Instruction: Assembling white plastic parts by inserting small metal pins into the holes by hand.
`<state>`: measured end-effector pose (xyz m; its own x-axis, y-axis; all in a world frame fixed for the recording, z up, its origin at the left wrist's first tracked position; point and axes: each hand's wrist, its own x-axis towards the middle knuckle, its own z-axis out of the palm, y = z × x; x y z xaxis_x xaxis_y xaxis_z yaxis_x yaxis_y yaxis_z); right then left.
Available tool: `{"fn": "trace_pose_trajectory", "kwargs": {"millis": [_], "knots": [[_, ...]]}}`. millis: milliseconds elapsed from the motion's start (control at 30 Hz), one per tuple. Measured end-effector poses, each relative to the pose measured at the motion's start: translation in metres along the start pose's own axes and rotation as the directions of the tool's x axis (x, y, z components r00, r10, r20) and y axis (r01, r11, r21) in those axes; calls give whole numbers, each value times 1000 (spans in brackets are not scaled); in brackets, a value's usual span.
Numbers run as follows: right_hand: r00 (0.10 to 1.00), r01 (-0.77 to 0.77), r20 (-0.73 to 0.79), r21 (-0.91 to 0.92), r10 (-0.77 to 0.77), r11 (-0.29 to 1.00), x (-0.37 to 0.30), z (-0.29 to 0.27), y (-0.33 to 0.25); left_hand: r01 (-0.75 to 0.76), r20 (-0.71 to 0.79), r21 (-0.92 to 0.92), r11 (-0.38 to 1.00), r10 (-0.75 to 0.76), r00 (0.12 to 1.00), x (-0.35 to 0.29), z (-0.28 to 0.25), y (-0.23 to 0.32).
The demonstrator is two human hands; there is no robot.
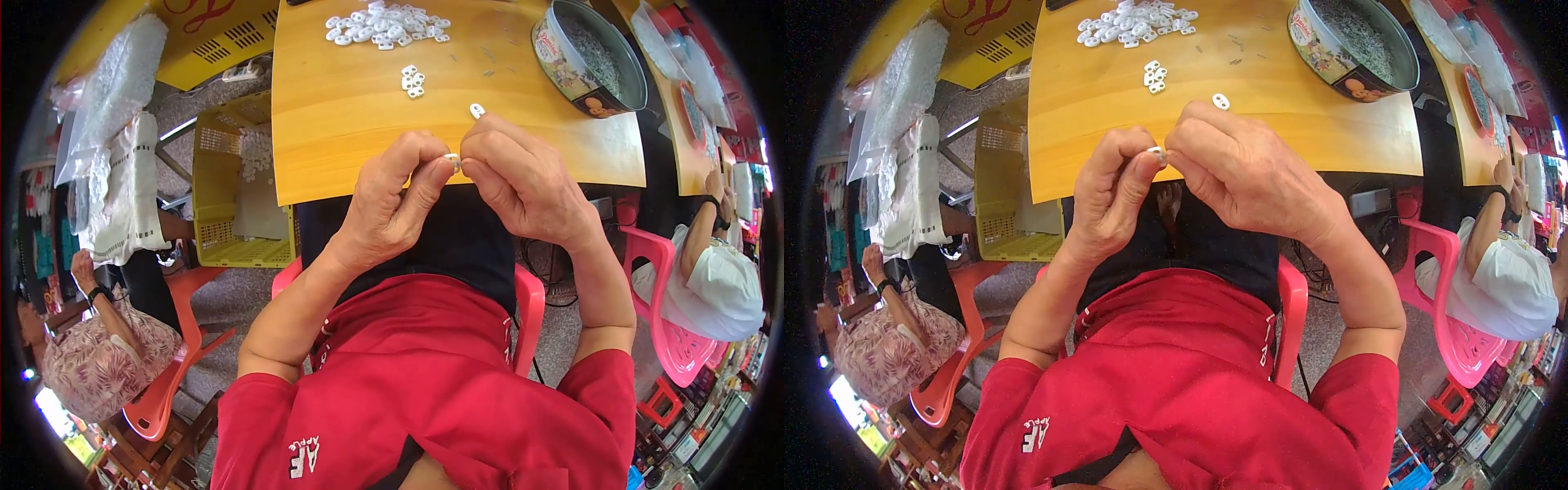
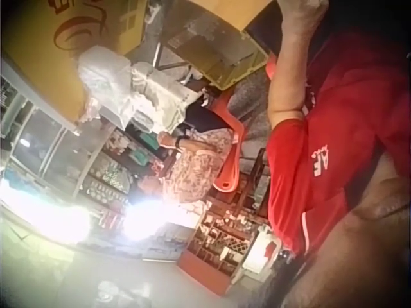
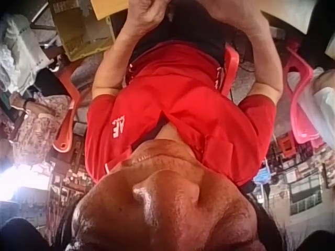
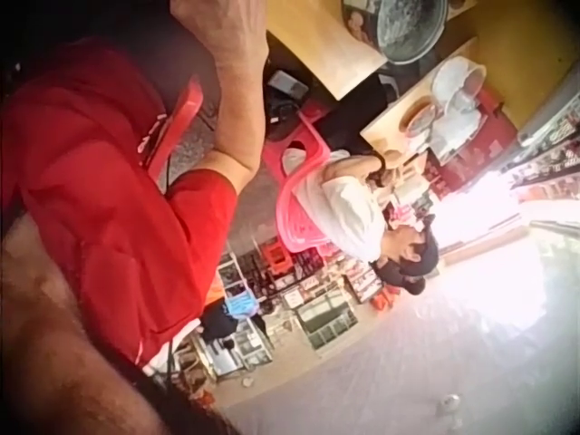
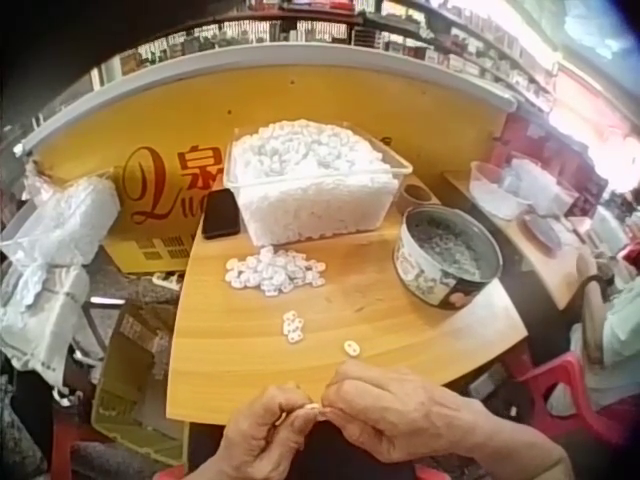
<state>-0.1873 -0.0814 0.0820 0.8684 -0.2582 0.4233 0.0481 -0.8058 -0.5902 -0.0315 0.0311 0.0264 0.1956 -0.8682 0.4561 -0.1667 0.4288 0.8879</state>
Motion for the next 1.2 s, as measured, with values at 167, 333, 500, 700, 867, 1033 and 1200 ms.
{"fn": "trace_pose_trajectory", "kwargs": {"millis": [167,333,500,700,867,1033,1200], "knots": [[998,-55,-10,49,56,997,-3,4,-1,-57,-14,52,997,58,998,0,2,-4],[990,-141,28,156,138,978,-15,23,10,-36,11,169,985,34,999,-11,0,-14],[878,-470,324,433,354,769,-12,24,6,159,0,-42,986,-159,987,-34,-13,-25],[853,-490,-141,114,502,864,-16,-5,52,243,-38,-359,901,-274,961,-27,-22,-20],[880,-465,-246,-265,407,845,-17,4,72,285,-127,-519,806,-402,907,-24,-25,-16],[897,-435,-239,-327,372,839,-14,15,66,294,-160,-584,757,-462,872,-17,-20,-11],[826,-525,-199,70,528,848,-12,21,54,303,-147,-638,708,-498,855,-8,-12,-7]]}}
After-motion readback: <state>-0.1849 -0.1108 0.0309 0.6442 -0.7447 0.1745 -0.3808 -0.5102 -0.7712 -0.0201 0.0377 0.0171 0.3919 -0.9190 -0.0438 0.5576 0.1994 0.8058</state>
